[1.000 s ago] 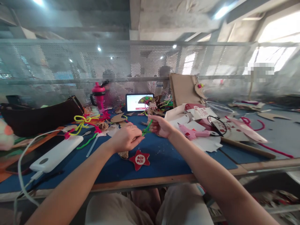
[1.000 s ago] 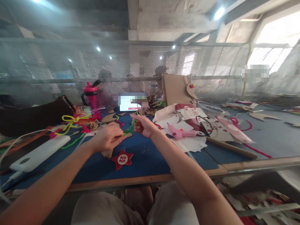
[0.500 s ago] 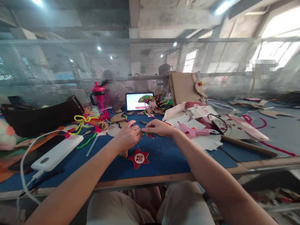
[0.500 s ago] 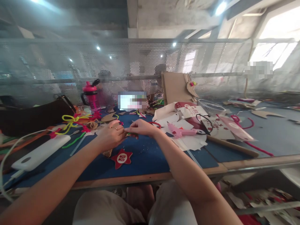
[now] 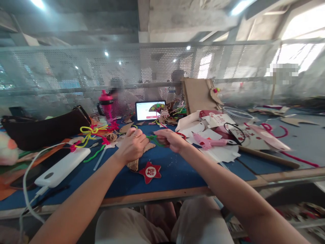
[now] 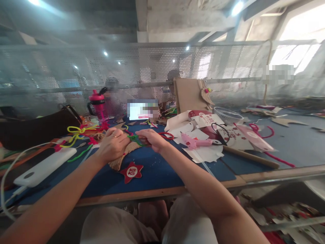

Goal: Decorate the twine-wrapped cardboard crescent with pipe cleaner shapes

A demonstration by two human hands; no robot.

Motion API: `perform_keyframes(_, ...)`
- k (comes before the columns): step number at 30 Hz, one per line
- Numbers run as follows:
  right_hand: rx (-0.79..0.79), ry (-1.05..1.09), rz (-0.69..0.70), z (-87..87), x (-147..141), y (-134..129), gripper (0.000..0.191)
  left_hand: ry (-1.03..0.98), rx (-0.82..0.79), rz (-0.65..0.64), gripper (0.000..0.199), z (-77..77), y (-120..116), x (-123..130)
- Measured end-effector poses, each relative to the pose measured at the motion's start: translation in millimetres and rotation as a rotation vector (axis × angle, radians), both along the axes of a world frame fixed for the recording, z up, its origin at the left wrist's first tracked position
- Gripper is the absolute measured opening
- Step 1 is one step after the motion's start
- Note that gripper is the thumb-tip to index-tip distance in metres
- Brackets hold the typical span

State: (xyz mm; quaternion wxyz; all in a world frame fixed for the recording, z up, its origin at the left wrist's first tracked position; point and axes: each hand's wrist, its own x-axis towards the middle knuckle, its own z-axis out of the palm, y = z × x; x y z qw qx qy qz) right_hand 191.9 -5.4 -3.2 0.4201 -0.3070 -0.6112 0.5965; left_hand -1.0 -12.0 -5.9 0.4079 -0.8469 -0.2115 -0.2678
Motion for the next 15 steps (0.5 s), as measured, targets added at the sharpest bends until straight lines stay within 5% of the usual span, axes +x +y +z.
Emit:
perform_keyframes(9, -0.104, 0.182, -0.041, 3.1, -1.9, -0.7, 0.046, -0.054, -0.085, -0.065, 0.025, 0.9, -2.2, 0.4)
perform_keyframes(12, -0.146, 0.026, -0.017, 2.0, 6.8, 8.0, 0.04, -0.217, -0.329, -0.084, 0.026, -1.6, 2.0, 0.1)
perform_keyframes(15, 0.047, -0.065, -0.197, -3.7, 11.9, 15.4, 0.03, -0.458, -0.687, -0.112, 0.03, -5.7, 9.5, 0.6)
